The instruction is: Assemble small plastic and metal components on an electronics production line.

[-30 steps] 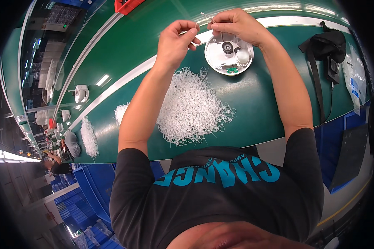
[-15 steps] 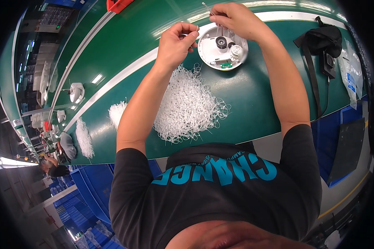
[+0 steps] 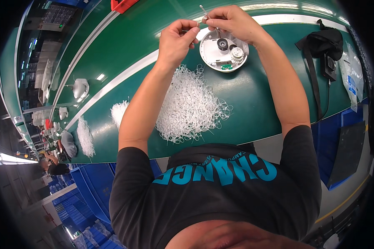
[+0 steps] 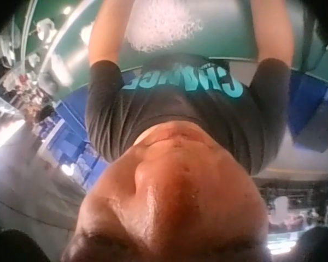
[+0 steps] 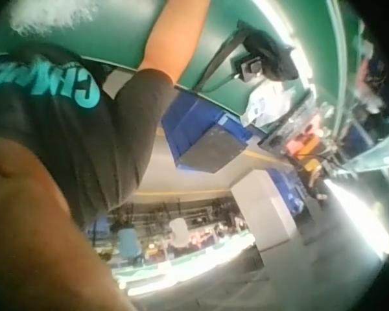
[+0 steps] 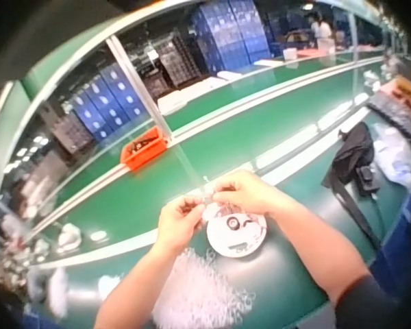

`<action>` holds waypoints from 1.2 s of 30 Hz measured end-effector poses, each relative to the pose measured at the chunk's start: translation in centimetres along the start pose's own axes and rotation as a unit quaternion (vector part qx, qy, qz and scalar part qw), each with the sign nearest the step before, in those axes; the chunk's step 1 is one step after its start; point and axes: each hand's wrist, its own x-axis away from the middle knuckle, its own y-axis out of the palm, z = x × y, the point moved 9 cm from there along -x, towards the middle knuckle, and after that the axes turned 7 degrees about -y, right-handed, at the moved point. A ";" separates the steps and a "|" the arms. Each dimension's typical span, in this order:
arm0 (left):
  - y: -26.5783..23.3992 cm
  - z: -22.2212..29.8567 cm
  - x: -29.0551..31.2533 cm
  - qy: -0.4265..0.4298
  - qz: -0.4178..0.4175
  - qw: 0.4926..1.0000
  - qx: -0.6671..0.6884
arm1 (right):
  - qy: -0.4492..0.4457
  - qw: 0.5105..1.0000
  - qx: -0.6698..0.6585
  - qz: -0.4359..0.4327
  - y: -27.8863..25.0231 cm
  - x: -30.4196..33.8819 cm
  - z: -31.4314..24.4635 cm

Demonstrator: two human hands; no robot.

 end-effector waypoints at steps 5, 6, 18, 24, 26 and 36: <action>-0.3 1.1 -0.4 0.031 0.020 0.996 0.079 | -0.012 0.992 0.125 -0.021 -0.1 -0.2 -0.8; -0.5 1.5 -0.4 0.052 0.032 0.994 0.089 | -0.012 0.992 0.126 -0.019 0.0 -0.2 -0.6; 0.7 0.6 -0.7 0.009 0.001 1.000 -0.004 | -0.076 0.985 0.157 -0.016 0.4 0.2 -2.6; 1.3 0.3 -0.8 -0.006 -0.027 0.999 -0.022 | -0.052 0.998 0.019 -0.017 0.5 0.0 -1.2; 1.2 0.1 -0.7 0.002 -0.018 0.998 -0.057 | -0.055 0.998 -0.030 -0.026 0.9 0.1 -1.4; 3.5 2.2 0.7 0.154 -0.002 0.924 -0.350 | -0.033 0.997 -0.032 0.059 -1.1 -1.3 1.1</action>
